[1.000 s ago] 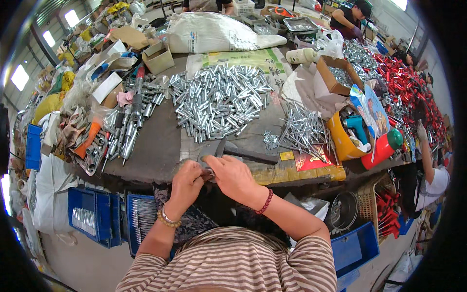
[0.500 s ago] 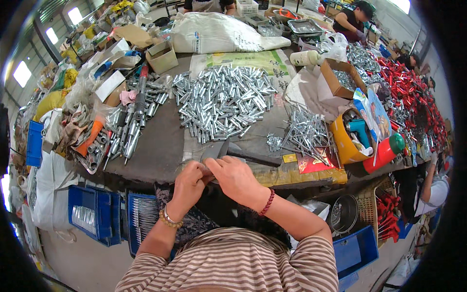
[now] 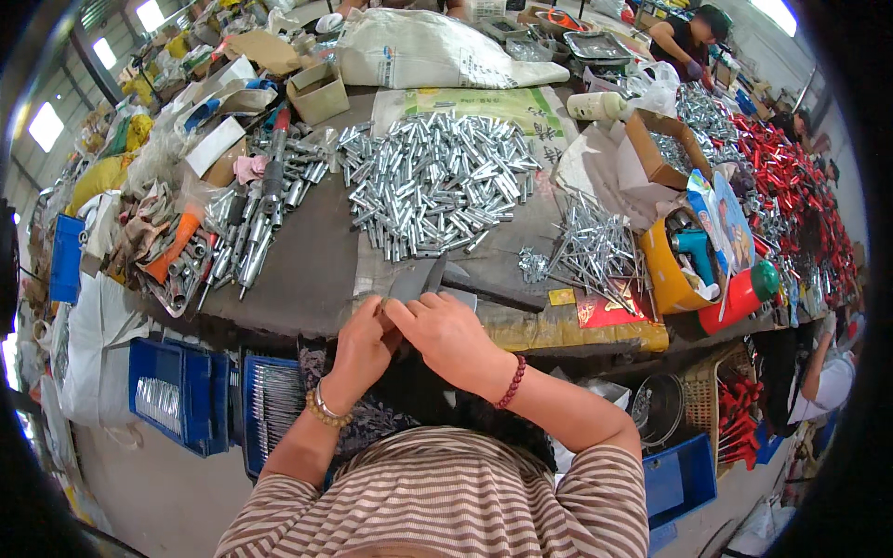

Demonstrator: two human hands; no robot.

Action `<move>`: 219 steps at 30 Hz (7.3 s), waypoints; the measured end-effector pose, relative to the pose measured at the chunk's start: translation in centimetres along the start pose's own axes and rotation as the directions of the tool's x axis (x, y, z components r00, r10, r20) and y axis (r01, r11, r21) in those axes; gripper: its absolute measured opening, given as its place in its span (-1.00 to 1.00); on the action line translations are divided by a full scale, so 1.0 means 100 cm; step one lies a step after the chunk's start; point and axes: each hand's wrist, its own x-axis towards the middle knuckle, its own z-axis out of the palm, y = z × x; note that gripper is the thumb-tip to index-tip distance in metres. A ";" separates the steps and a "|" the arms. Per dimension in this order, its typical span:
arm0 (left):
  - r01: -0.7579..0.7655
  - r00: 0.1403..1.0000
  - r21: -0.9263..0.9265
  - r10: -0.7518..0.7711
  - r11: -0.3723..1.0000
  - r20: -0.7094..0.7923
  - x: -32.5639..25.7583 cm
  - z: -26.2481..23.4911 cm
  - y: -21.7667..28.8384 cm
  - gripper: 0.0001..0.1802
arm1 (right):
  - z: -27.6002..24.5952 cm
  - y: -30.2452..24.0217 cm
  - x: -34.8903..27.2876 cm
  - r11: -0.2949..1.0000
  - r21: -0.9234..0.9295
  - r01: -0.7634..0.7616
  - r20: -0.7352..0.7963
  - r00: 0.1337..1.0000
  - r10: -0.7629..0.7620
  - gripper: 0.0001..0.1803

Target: The person assembles metal pins on a circular base plate by fitting small components together, striking them with a hammer, and placing the assembled pieces into a blue storage bin.

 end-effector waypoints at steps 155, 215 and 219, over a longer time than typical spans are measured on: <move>0.567 0.659 -0.804 -0.685 0.179 0.313 -0.039 0.001 0.028 -0.25 | 0.039 -0.034 -0.065 0.240 0.744 -0.624 0.474 0.746 0.469 -0.68; -0.170 0.980 0.295 0.131 0.940 0.149 0.116 0.021 -0.067 -0.70 | 0.035 -0.010 -0.086 0.378 0.727 -0.574 0.476 0.817 0.325 -0.67; -0.118 0.991 0.198 0.104 0.973 0.078 0.091 0.011 -0.068 -0.71 | 0.029 -0.007 -0.083 0.348 0.736 -0.580 0.485 0.811 0.327 -0.66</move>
